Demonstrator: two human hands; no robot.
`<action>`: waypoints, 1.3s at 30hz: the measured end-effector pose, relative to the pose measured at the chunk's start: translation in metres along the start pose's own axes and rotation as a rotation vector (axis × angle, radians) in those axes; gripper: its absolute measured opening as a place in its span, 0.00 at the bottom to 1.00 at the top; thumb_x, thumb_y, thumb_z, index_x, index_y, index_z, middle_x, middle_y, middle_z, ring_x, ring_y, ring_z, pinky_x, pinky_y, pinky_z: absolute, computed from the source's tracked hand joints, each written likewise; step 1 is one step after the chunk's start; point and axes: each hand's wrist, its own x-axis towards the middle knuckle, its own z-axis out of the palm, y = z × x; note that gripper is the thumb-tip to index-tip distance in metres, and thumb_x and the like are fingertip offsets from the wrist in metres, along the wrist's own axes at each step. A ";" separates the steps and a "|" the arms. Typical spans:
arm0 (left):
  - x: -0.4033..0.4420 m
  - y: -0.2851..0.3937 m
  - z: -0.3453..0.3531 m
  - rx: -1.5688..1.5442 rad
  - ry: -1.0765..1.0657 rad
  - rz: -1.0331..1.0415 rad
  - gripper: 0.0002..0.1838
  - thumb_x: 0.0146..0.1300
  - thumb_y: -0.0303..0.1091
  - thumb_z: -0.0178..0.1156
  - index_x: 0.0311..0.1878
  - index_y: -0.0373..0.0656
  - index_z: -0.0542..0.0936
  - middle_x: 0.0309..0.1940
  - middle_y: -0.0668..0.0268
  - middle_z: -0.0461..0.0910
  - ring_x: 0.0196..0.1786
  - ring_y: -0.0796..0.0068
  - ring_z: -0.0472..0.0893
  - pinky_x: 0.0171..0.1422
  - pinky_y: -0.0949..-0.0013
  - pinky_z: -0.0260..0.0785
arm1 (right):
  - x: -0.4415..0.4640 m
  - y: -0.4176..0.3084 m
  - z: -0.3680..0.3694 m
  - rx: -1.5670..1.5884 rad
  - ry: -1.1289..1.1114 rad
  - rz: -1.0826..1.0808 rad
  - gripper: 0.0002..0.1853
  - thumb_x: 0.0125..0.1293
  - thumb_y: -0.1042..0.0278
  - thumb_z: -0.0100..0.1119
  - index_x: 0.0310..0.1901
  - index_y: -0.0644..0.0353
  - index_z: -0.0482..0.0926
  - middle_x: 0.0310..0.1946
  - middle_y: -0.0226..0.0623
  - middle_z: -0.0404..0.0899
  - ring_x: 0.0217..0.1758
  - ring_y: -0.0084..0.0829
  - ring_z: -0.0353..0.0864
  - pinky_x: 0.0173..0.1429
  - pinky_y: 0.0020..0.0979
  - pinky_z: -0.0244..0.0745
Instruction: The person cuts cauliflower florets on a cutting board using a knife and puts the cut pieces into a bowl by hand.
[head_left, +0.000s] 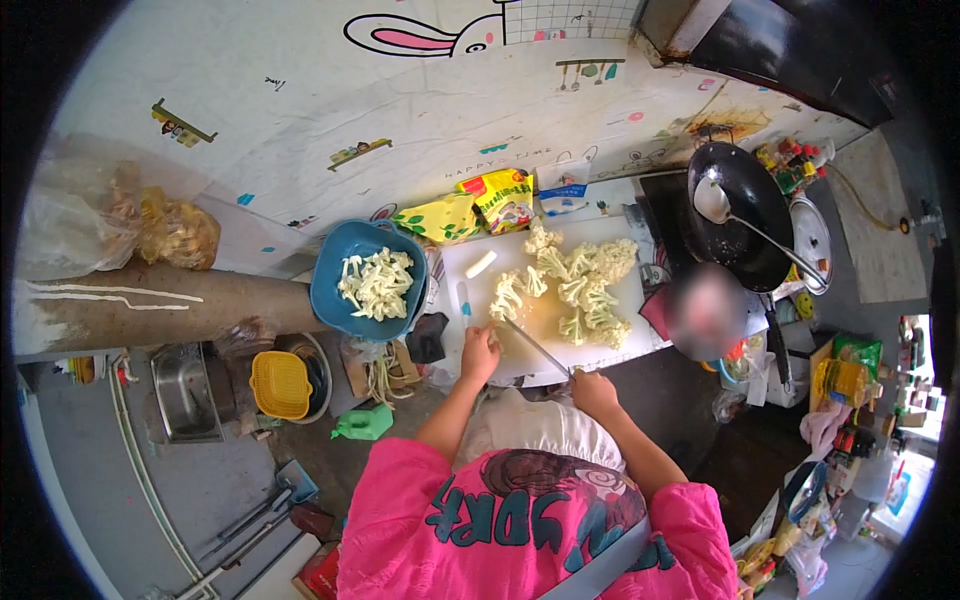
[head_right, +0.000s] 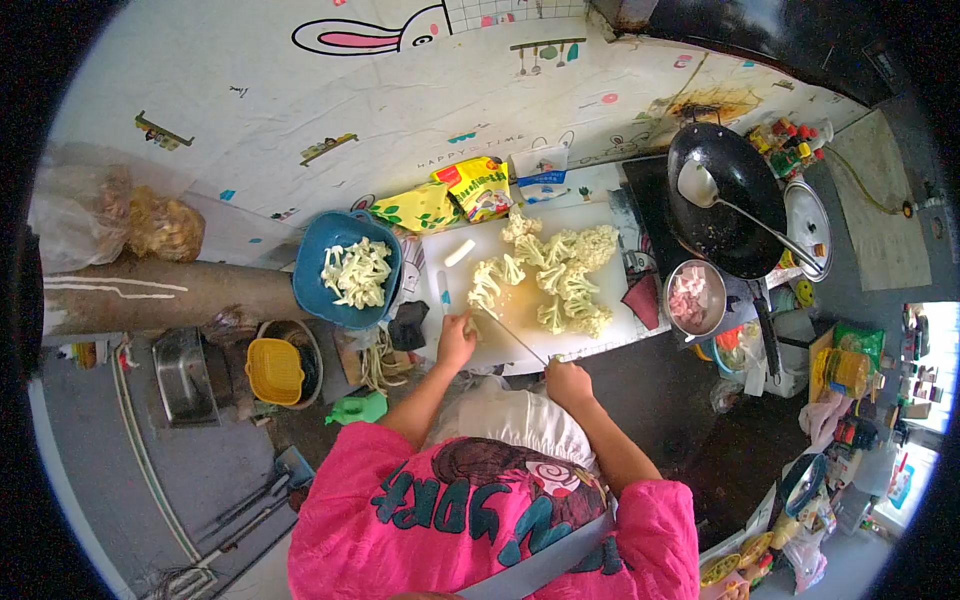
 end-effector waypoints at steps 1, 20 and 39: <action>0.001 -0.001 0.001 0.011 -0.003 0.004 0.25 0.48 0.26 0.55 0.54 0.44 0.72 0.41 0.52 0.68 0.41 0.52 0.73 0.46 0.60 0.69 | 0.003 0.000 0.001 -0.002 -0.018 0.004 0.13 0.61 0.59 0.48 0.35 0.61 0.76 0.29 0.53 0.78 0.34 0.53 0.78 0.40 0.49 0.73; -0.010 -0.002 -0.004 0.128 0.103 -0.096 0.21 0.46 0.28 0.61 0.48 0.41 0.73 0.40 0.54 0.71 0.42 0.53 0.74 0.47 0.60 0.69 | -0.004 -0.002 0.001 0.189 0.022 0.026 0.14 0.60 0.58 0.51 0.34 0.60 0.79 0.31 0.52 0.78 0.36 0.52 0.78 0.42 0.47 0.73; -0.008 -0.023 0.010 -0.070 0.118 -0.187 0.19 0.42 0.28 0.67 0.40 0.41 0.75 0.38 0.56 0.72 0.41 0.54 0.75 0.47 0.60 0.69 | -0.011 0.000 -0.008 0.065 -0.127 -0.080 0.15 0.61 0.56 0.48 0.35 0.60 0.79 0.35 0.48 0.78 0.38 0.50 0.78 0.45 0.46 0.73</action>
